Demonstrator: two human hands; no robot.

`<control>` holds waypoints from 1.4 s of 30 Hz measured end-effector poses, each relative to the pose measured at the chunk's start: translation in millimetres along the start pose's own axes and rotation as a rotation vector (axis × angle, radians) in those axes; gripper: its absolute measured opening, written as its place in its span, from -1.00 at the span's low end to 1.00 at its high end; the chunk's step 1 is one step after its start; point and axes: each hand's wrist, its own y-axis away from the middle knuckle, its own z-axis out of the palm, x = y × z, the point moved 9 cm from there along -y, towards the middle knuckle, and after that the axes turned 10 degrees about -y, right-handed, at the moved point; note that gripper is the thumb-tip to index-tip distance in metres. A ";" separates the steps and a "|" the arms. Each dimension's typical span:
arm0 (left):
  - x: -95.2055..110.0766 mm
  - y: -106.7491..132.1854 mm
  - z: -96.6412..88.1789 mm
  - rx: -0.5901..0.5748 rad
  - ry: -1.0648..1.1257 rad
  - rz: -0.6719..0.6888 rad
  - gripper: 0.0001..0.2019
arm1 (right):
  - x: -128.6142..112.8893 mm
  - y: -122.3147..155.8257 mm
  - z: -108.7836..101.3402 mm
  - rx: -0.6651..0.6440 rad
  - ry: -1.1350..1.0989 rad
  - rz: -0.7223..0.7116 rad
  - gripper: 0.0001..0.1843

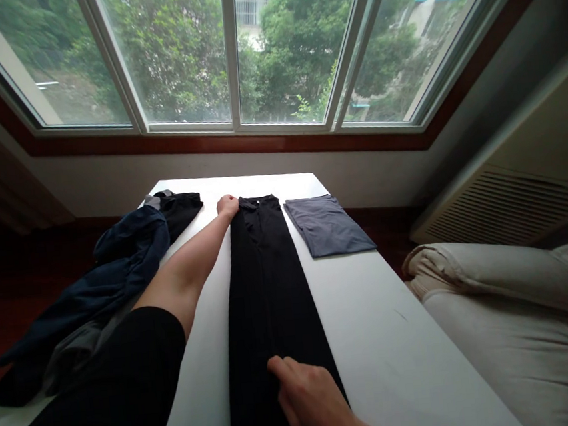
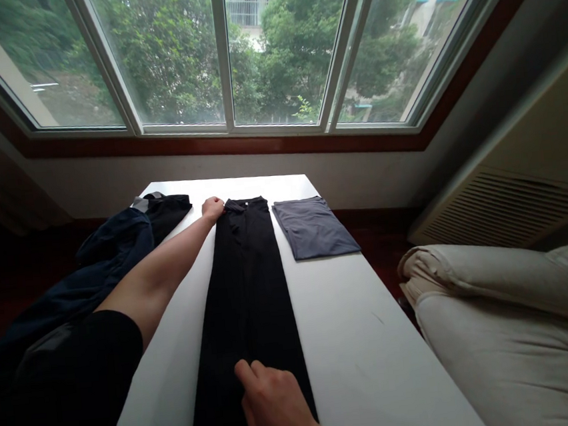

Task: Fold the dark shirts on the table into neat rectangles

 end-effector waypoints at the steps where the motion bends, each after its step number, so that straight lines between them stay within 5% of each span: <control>1: 1.5 2.0 0.1 0.012 -0.031 0.015 -0.86 | 1.4 1.1 1.3 -0.008 0.012 0.001 -0.56; 8: 12.0 6.0 5.0 0.059 -0.196 0.122 -0.79 | -7.8 4.2 8.7 -0.128 -0.115 -0.076 -0.66; 14: 12.8 14.0 31.0 -0.102 -0.301 0.204 -0.78 | 2.3 7.4 8.6 -0.155 -0.029 0.011 -0.77; 21: 20.4 54.1 40.5 -0.101 -0.415 0.390 -0.52 | -1.3 10.5 -3.7 -0.030 -0.100 -0.060 -0.87; 24: 15.1 71.8 42.1 -0.100 -0.475 0.448 -0.49 | 6.4 12.0 -15.7 0.114 -0.089 -0.035 -0.81; 31: -2.4 99.5 39.5 -0.122 -0.473 0.443 -0.38 | 2.2 12.6 -17.3 0.061 -0.467 -0.101 -0.80; 35: 7.5 118.8 30.2 -0.075 -0.457 0.571 -0.57 | 1.6 11.4 -26.4 0.075 -0.713 -0.022 -0.81; 38: 14.1 131.1 28.4 -0.112 -0.466 0.747 -0.70 | 2.3 10.6 -25.1 0.041 -0.689 0.008 -0.79; 42: 11.6 133.4 25.1 -0.185 -0.443 0.850 -0.60 | 5.4 11.1 -18.9 -0.010 -0.541 0.010 -0.74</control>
